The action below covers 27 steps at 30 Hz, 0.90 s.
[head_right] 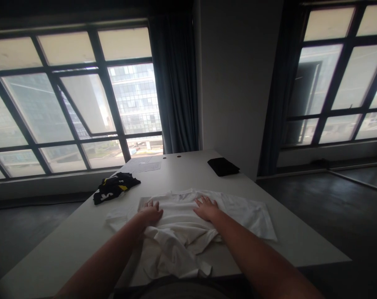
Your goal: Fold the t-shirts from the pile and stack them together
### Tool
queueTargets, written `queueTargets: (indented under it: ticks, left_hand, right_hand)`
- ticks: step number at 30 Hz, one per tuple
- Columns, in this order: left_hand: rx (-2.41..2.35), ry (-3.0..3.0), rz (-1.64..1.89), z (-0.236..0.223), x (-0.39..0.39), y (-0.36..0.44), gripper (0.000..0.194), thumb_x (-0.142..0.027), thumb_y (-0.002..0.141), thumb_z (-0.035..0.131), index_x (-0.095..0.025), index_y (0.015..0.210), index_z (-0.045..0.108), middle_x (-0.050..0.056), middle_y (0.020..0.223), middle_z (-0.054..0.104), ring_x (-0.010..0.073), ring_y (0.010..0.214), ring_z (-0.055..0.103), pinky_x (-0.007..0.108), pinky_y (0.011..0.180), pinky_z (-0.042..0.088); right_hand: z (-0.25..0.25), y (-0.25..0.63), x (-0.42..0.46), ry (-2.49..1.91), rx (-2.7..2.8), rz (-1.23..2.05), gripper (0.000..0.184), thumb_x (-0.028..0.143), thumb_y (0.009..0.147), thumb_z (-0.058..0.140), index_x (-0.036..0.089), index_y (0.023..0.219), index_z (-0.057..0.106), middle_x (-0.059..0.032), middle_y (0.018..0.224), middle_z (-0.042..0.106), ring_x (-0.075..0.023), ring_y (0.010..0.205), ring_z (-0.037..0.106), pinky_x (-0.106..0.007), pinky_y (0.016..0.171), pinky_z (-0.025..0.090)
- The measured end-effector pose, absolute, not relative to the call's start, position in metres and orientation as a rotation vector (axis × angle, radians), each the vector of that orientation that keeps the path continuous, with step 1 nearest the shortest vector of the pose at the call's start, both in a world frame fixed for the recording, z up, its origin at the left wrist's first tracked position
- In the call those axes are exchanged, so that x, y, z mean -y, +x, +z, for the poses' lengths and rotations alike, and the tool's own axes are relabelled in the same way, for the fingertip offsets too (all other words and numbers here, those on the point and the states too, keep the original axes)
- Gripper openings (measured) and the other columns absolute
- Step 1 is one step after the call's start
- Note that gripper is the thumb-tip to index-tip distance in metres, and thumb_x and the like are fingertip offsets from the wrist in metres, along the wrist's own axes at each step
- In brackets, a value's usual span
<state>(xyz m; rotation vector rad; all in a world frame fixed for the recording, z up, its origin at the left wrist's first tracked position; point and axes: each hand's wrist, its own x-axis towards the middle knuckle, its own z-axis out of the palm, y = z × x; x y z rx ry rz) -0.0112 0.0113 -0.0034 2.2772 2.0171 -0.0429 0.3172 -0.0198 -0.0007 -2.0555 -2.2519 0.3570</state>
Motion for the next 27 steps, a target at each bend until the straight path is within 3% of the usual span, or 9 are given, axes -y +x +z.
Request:
queueTargets:
  ticks: [4, 10, 13, 16, 19, 22, 27]
  left_hand:
    - [-2.168, 2.086, -0.070, -0.015, -0.026, 0.001, 0.075, -0.068, 0.096, 0.028, -0.033, 0.161, 0.036, 0.017, 0.173, 0.022, 0.0521, 0.153, 0.022, 0.082, 0.102, 0.030]
    - [-2.155, 2.123, -0.007, -0.015, -0.052, 0.000, 0.073, -0.067, 0.098, 0.029, -0.032, 0.161, 0.036, 0.017, 0.172, 0.024, 0.0507, 0.154, 0.021, 0.082, 0.107, 0.022]
    - [-2.098, 2.248, 0.076, -0.015, -0.061, 0.007, 0.066, -0.055, 0.102, 0.028, -0.026, 0.160, 0.038, 0.016, 0.173, 0.022, 0.0425, 0.157, 0.017, 0.074, 0.118, 0.010]
    - [-1.995, 2.360, 0.128, -0.015, -0.073, 0.020, 0.063, -0.047, 0.102, 0.031, -0.025, 0.161, 0.036, 0.010, 0.175, 0.019, 0.0322, 0.160, 0.012, 0.060, 0.126, 0.004]
    - [-1.952, 2.354, 0.126, -0.015, -0.087, 0.035, 0.068, -0.051, 0.102, 0.031, -0.020, 0.163, 0.030, 0.014, 0.174, 0.020, 0.0342, 0.160, 0.015, 0.058, 0.126, 0.011]
    - [-1.897, 2.360, 0.120, -0.015, -0.095, 0.045, 0.071, -0.054, 0.102, 0.031, -0.015, 0.161, 0.034, 0.018, 0.172, 0.024, 0.0375, 0.159, 0.018, 0.060, 0.125, 0.015]
    - [-1.746, 2.470, 0.172, -0.015, -0.095, 0.051, 0.064, -0.053, 0.101, 0.037, -0.018, 0.153, 0.044, 0.012, 0.171, 0.030, 0.0266, 0.158, 0.021, 0.047, 0.129, 0.009]
  right_hand:
    - [-0.018, 0.314, 0.001, -2.196, 2.217, 0.326, 0.069, 0.061, 0.104, 0.029, 0.035, 0.167, 0.020, -0.0077, 0.176, 0.010, -0.0346, 0.161, 0.007, -0.066, 0.122, 0.006]
    - [-0.024, 0.326, -0.036, -2.263, 2.157, 0.283, 0.068, 0.063, 0.103, 0.026, 0.036, 0.166, 0.022, -0.0086, 0.176, 0.010, -0.0408, 0.158, 0.008, -0.074, 0.116, 0.005]
    - [-0.022, 0.326, -0.050, -2.239, 2.103, 0.188, 0.067, 0.058, 0.103, 0.030, 0.031, 0.165, 0.029, -0.0122, 0.174, 0.013, -0.0405, 0.156, 0.010, -0.072, 0.117, 0.006]
    - [-0.019, 0.322, -0.064, -2.167, 2.094, 0.102, 0.066, 0.050, 0.104, 0.032, 0.026, 0.165, 0.026, -0.0132, 0.174, 0.014, -0.0357, 0.157, 0.007, -0.064, 0.120, 0.004]
    - [-0.017, 0.316, -0.076, -2.192, 2.105, 0.188, 0.067, 0.051, 0.105, 0.028, 0.025, 0.166, 0.024, -0.0134, 0.173, 0.020, -0.0352, 0.156, 0.012, -0.064, 0.121, 0.008]
    - [-0.022, 0.310, -0.084, -2.212, 2.130, 0.262, 0.069, 0.056, 0.103, 0.029, 0.026, 0.166, 0.027, -0.0115, 0.174, 0.018, -0.0374, 0.156, 0.014, -0.067, 0.120, 0.010]
    - [-0.028, 0.307, -0.086, -2.186, 2.181, 0.321, 0.071, 0.058, 0.103, 0.028, 0.031, 0.168, 0.019, -0.0068, 0.176, 0.008, -0.0376, 0.159, 0.006, -0.070, 0.120, 0.002]
